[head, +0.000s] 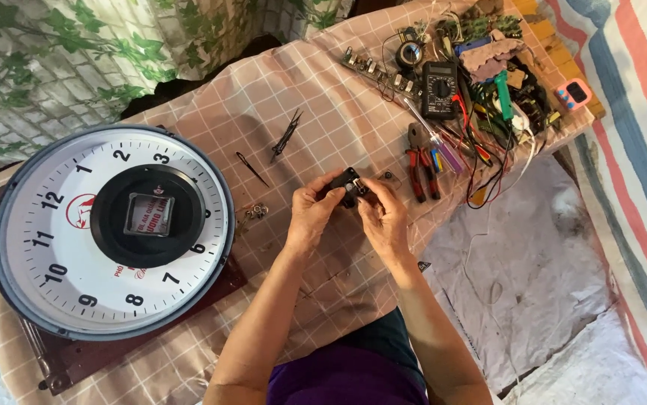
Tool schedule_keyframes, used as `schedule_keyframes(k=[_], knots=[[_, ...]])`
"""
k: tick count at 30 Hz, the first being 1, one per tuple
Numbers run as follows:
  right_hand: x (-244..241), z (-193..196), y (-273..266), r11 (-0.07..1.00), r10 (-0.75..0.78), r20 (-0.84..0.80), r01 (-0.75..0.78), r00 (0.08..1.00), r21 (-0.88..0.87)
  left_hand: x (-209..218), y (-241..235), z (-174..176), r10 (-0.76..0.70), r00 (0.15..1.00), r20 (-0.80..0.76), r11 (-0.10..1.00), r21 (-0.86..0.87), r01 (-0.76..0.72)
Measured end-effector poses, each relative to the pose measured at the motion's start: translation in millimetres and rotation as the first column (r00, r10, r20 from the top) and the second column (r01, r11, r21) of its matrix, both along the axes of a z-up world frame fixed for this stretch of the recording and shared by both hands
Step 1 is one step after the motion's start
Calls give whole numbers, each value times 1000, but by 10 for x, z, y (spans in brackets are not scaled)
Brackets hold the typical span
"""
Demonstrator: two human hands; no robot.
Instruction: The person removes the face of a large wall clock and places it on a table. They then pick up a small black rectangular device, open it, and insert a battery into the compartment before closing it.
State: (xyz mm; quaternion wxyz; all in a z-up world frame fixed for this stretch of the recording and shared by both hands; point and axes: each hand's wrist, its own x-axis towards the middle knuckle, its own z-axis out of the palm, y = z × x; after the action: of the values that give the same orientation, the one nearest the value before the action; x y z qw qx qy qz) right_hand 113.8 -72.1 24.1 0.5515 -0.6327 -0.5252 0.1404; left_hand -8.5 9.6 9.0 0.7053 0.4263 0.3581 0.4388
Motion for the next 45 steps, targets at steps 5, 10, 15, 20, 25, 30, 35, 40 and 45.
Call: schedule_keyframes(k=[5, 10, 15, 20, 25, 30, 35, 40, 45], knots=[[-55, 55, 6, 1000, -1, -31, 1, 1000, 3, 22, -5, 31, 12, 1000, 27, 1000, -24, -11], [-36, 25, -6, 1000, 0, -54, 0, 999, 3, 33, -8, 26, 11, 999, 43, 1000, -28, -9], [-39, 11, -5, 1000, -14, -60, 15, 998, 11, 37, 1, 5, 14, 997, 72, 998, -64, -9], [-31, 64, 15, 1000, -10, -37, 10, 999, 0, 7, -27, 173, 1, 996, 92, 997, -76, 6], [-4, 47, -4, 1000, -26, 25, 26, 999, -10, 21, 3, 37, 5, 991, 134, 996, -84, 6], [-1, 47, -30, 1000, -23, -24, 23, 999, 0, -20, -14, 104, -42, 985, 170, 997, -62, 53], [-16, 100, -20, 1000, -26, 38, 26, 999, -16, -41, 9, 153, -48, 983, 178, 997, -52, 58], [-48, 178, -26, 999, -22, 92, 26, 996, -43, -34, 3, 89, -46, 978, 205, 997, -55, 59], [-58, 246, -16, 998, -6, 49, 9, 999, -64, -45, 30, 30, -72, 963, 261, 993, -69, 92]])
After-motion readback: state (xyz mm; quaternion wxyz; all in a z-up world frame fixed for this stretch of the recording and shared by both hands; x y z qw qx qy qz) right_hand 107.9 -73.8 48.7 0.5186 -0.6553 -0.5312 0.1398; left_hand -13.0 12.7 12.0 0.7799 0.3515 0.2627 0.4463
